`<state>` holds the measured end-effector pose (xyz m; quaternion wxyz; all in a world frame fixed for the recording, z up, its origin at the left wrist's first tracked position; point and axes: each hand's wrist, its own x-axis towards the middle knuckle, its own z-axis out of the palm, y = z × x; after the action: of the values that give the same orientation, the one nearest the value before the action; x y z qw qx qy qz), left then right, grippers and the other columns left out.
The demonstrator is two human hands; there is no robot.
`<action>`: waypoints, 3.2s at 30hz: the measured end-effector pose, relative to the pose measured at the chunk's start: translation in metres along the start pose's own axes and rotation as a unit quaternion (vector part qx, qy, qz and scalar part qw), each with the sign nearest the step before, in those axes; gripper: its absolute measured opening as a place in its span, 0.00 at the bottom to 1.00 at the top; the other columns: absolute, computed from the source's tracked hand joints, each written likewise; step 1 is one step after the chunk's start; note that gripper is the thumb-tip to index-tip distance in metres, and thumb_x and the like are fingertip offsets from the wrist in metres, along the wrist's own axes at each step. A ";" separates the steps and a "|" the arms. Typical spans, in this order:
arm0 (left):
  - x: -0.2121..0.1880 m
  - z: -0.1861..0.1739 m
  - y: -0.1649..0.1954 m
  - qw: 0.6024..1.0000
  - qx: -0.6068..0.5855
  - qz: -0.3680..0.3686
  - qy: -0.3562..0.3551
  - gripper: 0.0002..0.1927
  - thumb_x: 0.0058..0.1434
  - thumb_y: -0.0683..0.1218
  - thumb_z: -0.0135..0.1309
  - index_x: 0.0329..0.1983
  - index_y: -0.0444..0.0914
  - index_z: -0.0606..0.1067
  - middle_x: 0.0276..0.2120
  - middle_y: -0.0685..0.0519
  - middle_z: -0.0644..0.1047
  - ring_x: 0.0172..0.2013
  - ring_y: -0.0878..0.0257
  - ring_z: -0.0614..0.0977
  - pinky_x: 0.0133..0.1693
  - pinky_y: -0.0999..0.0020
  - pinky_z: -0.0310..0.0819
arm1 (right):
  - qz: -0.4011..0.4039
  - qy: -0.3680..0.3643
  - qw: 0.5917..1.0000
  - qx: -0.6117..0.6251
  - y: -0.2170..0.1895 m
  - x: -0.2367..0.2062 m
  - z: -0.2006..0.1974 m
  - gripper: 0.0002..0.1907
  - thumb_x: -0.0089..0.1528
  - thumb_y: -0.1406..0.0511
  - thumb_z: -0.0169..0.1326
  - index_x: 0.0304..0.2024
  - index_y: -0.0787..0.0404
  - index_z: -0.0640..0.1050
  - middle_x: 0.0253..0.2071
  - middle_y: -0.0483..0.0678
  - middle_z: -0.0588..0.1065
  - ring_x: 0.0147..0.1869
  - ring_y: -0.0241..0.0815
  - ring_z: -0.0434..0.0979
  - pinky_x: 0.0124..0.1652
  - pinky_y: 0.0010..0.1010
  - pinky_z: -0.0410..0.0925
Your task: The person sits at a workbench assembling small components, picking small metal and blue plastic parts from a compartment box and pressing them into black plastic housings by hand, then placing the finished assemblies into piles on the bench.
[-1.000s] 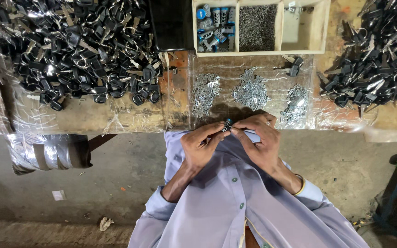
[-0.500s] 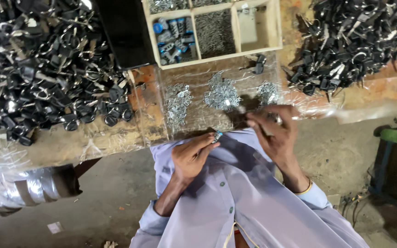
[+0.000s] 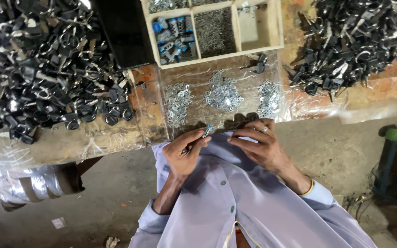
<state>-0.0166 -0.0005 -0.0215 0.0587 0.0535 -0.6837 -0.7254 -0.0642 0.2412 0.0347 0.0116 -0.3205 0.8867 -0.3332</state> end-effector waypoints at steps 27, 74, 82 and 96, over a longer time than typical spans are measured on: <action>0.008 0.001 0.012 0.976 0.176 0.130 -0.012 0.11 0.59 0.34 0.64 0.46 0.33 0.81 0.46 0.47 0.83 0.46 0.56 0.88 0.45 0.68 0.86 | 0.166 0.100 0.962 0.190 -0.029 0.036 0.035 0.12 0.57 0.71 0.68 0.41 0.63 0.80 0.38 0.43 0.82 0.41 0.33 0.81 0.44 0.22 0.71; 0.007 -0.014 0.016 0.956 0.240 0.166 0.008 0.13 0.57 0.35 0.66 0.45 0.33 0.80 0.45 0.47 0.84 0.41 0.58 0.88 0.40 0.69 0.84 | 0.035 0.111 0.984 0.136 -0.031 0.056 0.041 0.17 0.57 0.73 0.69 0.43 0.59 0.75 0.37 0.41 0.81 0.40 0.34 0.77 0.55 0.32 0.58; 0.011 -0.015 0.014 0.946 0.237 0.221 -0.001 0.12 0.60 0.37 0.66 0.46 0.36 0.80 0.45 0.48 0.83 0.41 0.57 0.88 0.41 0.69 0.85 | 0.085 -0.020 0.993 0.081 -0.022 0.062 0.024 0.19 0.54 0.63 0.73 0.45 0.57 0.82 0.35 0.40 0.81 0.36 0.34 0.75 0.48 0.30 0.59; 0.022 -0.007 0.035 0.960 0.137 0.240 -0.047 0.19 0.55 0.36 0.70 0.49 0.35 0.80 0.43 0.48 0.82 0.37 0.58 0.87 0.38 0.68 0.84 | 0.085 0.083 0.931 -0.346 0.028 0.104 -0.048 0.19 0.55 0.62 0.75 0.46 0.58 0.86 0.45 0.47 0.74 0.48 0.47 0.70 0.51 0.43 0.59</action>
<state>-0.0370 -0.0128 0.0128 0.1909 -0.1390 -0.7713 -0.5910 -0.1740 0.2250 0.0755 -0.1452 -0.1989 0.9688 -0.0290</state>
